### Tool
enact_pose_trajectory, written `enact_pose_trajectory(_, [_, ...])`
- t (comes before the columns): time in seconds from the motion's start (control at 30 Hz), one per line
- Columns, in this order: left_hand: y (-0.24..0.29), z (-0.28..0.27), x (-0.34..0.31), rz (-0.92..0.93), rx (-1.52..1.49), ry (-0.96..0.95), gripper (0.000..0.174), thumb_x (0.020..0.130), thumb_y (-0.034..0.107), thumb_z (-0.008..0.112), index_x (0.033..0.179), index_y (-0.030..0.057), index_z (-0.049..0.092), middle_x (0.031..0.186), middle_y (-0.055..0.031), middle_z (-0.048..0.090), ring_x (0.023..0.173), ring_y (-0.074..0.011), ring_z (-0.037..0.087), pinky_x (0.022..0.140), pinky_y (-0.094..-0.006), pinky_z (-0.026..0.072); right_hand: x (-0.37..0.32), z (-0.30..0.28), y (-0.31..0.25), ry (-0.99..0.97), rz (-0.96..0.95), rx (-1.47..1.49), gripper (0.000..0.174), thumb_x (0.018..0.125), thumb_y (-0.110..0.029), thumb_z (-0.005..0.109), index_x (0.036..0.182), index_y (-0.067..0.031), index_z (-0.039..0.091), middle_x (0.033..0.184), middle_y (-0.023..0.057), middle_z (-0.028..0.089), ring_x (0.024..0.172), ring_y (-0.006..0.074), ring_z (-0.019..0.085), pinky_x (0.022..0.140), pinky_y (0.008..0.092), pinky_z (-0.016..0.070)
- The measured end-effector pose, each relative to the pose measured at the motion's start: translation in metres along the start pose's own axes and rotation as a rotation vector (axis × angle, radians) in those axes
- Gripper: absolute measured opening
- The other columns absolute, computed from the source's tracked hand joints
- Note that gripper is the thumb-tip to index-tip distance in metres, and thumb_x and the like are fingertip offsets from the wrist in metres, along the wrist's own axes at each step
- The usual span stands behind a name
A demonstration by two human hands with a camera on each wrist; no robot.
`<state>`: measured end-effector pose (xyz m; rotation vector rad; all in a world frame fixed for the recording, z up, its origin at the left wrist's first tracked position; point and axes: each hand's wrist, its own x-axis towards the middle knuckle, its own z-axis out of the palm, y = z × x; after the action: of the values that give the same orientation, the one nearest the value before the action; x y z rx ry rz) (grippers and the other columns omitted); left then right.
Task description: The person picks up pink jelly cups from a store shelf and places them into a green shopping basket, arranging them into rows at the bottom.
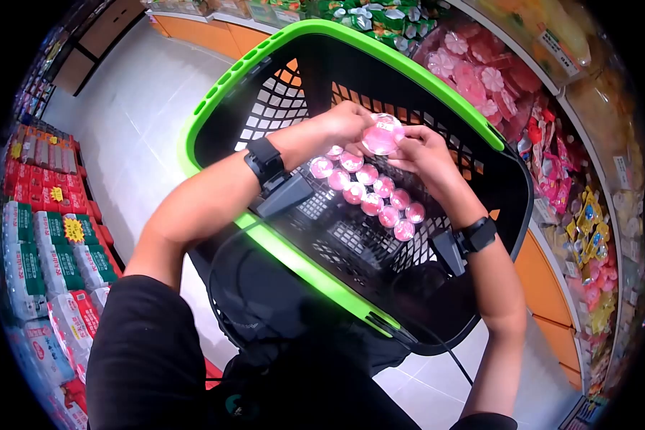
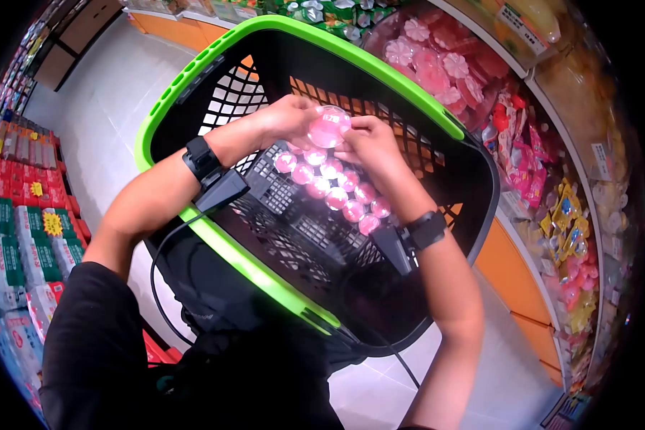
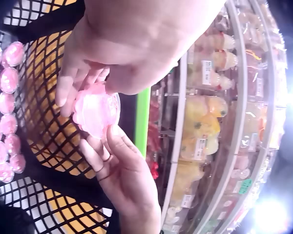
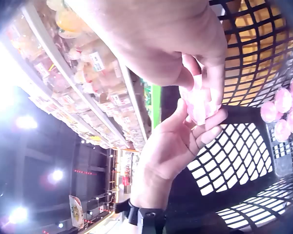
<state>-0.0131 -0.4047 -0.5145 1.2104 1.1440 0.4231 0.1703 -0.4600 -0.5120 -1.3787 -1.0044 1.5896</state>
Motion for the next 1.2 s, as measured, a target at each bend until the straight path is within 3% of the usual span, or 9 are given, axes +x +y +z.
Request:
enact_pose_trajectory(0.3, [-0.065,-0.041,0.089,-0.298,0.336,-0.169,0.026,0.086,0.007,0.047,0.107,-0.0038,0.057,0.085,-0.0159,0.065,0.067,-0.024,0.068,0.061,-0.0365,0.0573,0.098,0.022,0.09,-0.044,0.266,-0.199,0.008,0.086,0.006,0.047,0.094,0.0074,0.046,0.088,0.0211,0.06,0.075,0.0282,0.066,0.069,0.0345,0.059])
enact_pose_trajectory(0.4, [-0.095,-0.048,0.118,-0.393,0.406,-0.052,0.033,0.089,0.021,0.047,0.105,-0.0054,0.057,0.096,-0.0187,0.063,0.086,-0.0284,0.066,0.07,-0.0403,0.0569,0.135,0.028,0.138,-0.07,0.293,-0.078,0.008,0.081,0.006,0.047,0.089,0.0073,0.05,0.081,0.0176,0.061,0.074,0.0285,0.066,0.068,0.0371,0.0574])
enact_pose_trajectory(0.5, [-0.136,-0.067,0.139,0.16,1.283,-0.603,0.027,0.079,0.014,0.057,0.1,-0.0015,0.062,0.095,-0.0168,0.064,0.079,-0.0276,0.066,0.065,-0.0357,0.0533,0.185,0.034,0.221,-0.112,0.393,-0.032,0.016,0.076,0.004,0.048,0.091,0.0035,0.055,0.074,0.0143,0.059,0.063,0.027,0.064,0.056,0.0369,0.0551])
enact_pose_trajectory(0.57, [-0.148,-0.077,0.142,0.419,1.584,-0.767,0.03,0.072,0.014,0.067,0.099,0.0005,0.064,0.097,-0.0179,0.064,0.086,-0.029,0.064,0.068,-0.0341,0.0517,0.173,0.061,0.23,0.046,0.274,0.203,0.008,0.071,0.009,0.052,0.066,0.0041,0.047,0.057,0.014,0.05,0.038,0.0181,0.043,0.032,0.0341,0.0228])
enact_pose_trajectory(0.67, [-0.184,-0.069,0.16,-0.255,1.009,-0.316,0.029,0.077,0.01,0.06,0.101,-0.0052,0.062,0.098,-0.0175,0.063,0.09,-0.027,0.064,0.075,-0.0357,0.0515,0.177,0.078,0.231,0.139,0.471,0.126,0.011,0.071,0.012,0.049,0.064,0.0029,0.047,0.054,0.0136,0.048,0.039,0.019,0.045,0.033,0.0324,0.0252])
enact_pose_trajectory(0.83, [-0.214,-0.068,0.166,-0.48,0.558,-0.056,0.038,0.083,0.02,0.058,0.111,-0.0047,0.06,0.114,-0.0179,0.06,0.102,-0.0274,0.062,0.075,-0.0399,0.0539,0.207,0.074,0.273,0.153,0.488,-0.272,0.012,0.07,0.003,0.056,0.08,0.0086,0.06,0.065,0.0196,0.061,0.053,0.0263,0.062,0.043,0.0374,0.0434])
enact_pose_trajectory(1.0, [-0.285,-0.085,0.215,-0.314,0.879,-0.189,0.04,0.081,0.024,0.058,0.111,-0.0033,0.061,0.115,-0.0197,0.06,0.102,-0.0314,0.061,0.08,-0.042,0.0513,0.219,0.073,0.303,0.227,0.333,-0.6,0.027,0.079,-0.013,0.054,0.093,0.0077,0.064,0.092,0.0271,0.065,0.081,0.0352,0.067,0.065,0.0408,0.052])
enact_pose_trajectory(1.1, [-0.225,-0.077,0.18,-0.513,0.698,0.017,0.04,0.082,0.027,0.057,0.11,-0.0007,0.063,0.115,-0.0204,0.061,0.099,-0.0332,0.062,0.082,-0.0405,0.0502,0.227,0.077,0.322,0.322,0.246,-0.619,0.012,0.073,-0.004,0.064,0.069,0.0071,0.064,0.062,0.015,0.063,0.053,0.0223,0.065,0.044,0.0356,0.0489])
enact_pose_trajectory(1.2, [-0.181,-0.065,0.166,-0.332,1.065,0.04,0.029,0.079,0.021,0.058,0.101,0.0041,0.067,0.105,-0.0172,0.064,0.091,-0.0306,0.064,0.078,-0.0383,0.0515,0.171,0.082,0.23,0.075,0.213,-0.609,0.017,0.073,-0.008,0.059,0.067,0.0066,0.061,0.061,0.0154,0.062,0.053,0.023,0.065,0.046,0.0338,0.0493])
